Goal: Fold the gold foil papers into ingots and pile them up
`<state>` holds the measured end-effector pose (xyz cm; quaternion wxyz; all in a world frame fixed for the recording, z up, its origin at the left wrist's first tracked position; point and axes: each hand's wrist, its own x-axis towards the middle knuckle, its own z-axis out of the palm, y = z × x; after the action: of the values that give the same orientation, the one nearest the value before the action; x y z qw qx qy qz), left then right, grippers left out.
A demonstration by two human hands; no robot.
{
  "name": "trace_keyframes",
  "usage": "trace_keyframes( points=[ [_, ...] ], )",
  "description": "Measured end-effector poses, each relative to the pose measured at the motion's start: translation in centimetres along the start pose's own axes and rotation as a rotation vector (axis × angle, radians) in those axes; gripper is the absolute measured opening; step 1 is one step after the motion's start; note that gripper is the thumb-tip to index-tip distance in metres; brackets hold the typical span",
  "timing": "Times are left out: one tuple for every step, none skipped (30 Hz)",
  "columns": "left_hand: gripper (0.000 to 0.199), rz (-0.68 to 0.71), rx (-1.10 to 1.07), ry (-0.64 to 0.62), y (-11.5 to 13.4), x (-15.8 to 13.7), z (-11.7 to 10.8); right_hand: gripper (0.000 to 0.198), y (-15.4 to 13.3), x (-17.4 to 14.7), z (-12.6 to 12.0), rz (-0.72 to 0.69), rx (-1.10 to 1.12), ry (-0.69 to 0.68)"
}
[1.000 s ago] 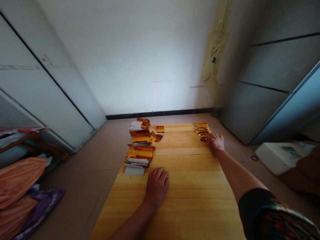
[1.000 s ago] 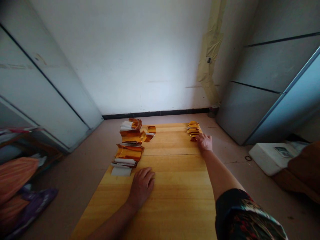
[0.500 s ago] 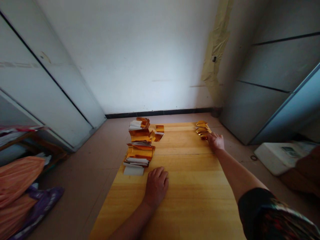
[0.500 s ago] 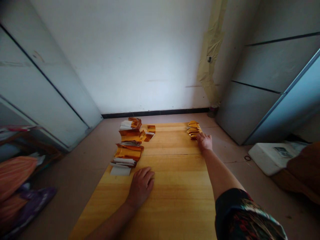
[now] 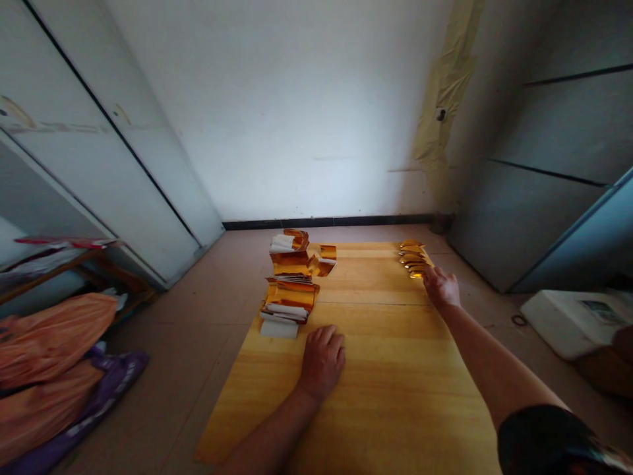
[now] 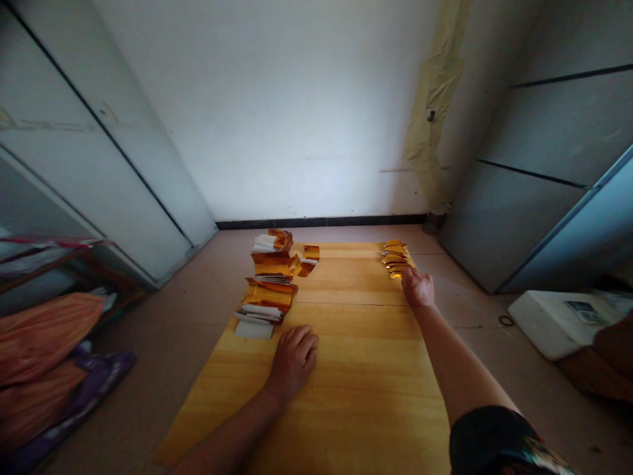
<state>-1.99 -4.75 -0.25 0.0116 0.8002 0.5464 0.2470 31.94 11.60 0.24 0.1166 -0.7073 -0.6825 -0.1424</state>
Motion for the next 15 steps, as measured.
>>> trace_keyframes(
  points=[
    [0.019, 0.019, -0.017, 0.021, 0.1, -0.1, 0.0, 0.026, -0.4, -0.7, -0.1, -0.048, 0.026, 0.013],
    [0.021, 0.039, -0.039, 0.043, 0.1, -0.1, 0.0, 0.025, -0.9, -1.6, -0.3, -0.104, 0.058, 0.023],
    [0.022, 0.057, -0.06, 0.066, 0.1, -0.2, -0.1, 0.025, -1.6, -2.7, -0.5, -0.179, 0.096, 0.033],
    [0.023, 0.07, -0.076, 0.09, -0.1, -0.1, -0.4, 0.025, -2.5, -3.9, -0.8, -0.239, 0.135, 0.049],
    [0.023, 0.075, -0.083, 0.112, -0.3, 0.1, -0.8, 0.026, -3.5, -5.3, -1.1, -0.298, 0.174, 0.06],
    [0.023, 0.073, -0.076, 0.136, -0.7, 0.5, -1.3, 0.027, -4.5, -6.6, -1.4, -0.359, 0.217, 0.061],
    [0.024, 0.059, -0.051, 0.152, -1.2, 1.0, -2.1, 0.027, -5.6, -8.0, -1.8, -0.423, 0.263, 0.048],
    [0.025, 0.037, -0.013, 0.165, -1.8, 1.7, -3.0, 0.027, -6.6, -9.2, -2.2, -0.475, 0.305, 0.04],
    [0.024, -0.008, 0.038, 0.158, -2.6, 2.4, -4.0, 0.027, -7.6, -10.2, -2.6, -0.509, 0.339, 0.036],
    [0.023, -0.061, 0.097, 0.132, -3.4, 3.3, -5.1, 0.027, -8.4, -11.1, -2.9, -0.526, 0.376, 0.04],
    [0.023, -0.119, 0.159, 0.086, -4.3, 4.1, -6.1, 0.026, -9.1, -11.7, -3.1, -0.535, 0.409, 0.044],
    [0.025, -0.176, 0.213, 0.017, -5.1, 4.8, -7.0, 0.027, -9.7, -12.1, -3.3, -0.545, 0.438, 0.05],
    [0.026, -0.245, 0.259, -0.046, -5.9, 5.4, -7.7, 0.028, -10.0, -12.4, -3.4, -0.553, 0.453, 0.061],
    [0.027, -0.286, 0.291, -0.111, -6.6, 5.8, -8.3, 0.028, -10.3, -12.5, -3.4, -0.566, 0.457, 0.065],
    [0.028, -0.305, 0.315, -0.166, -7.2, 6.1, -8.7, 0.027, -10.4, -12.5, -3.4, -0.574, 0.456, 0.07]
  ],
)
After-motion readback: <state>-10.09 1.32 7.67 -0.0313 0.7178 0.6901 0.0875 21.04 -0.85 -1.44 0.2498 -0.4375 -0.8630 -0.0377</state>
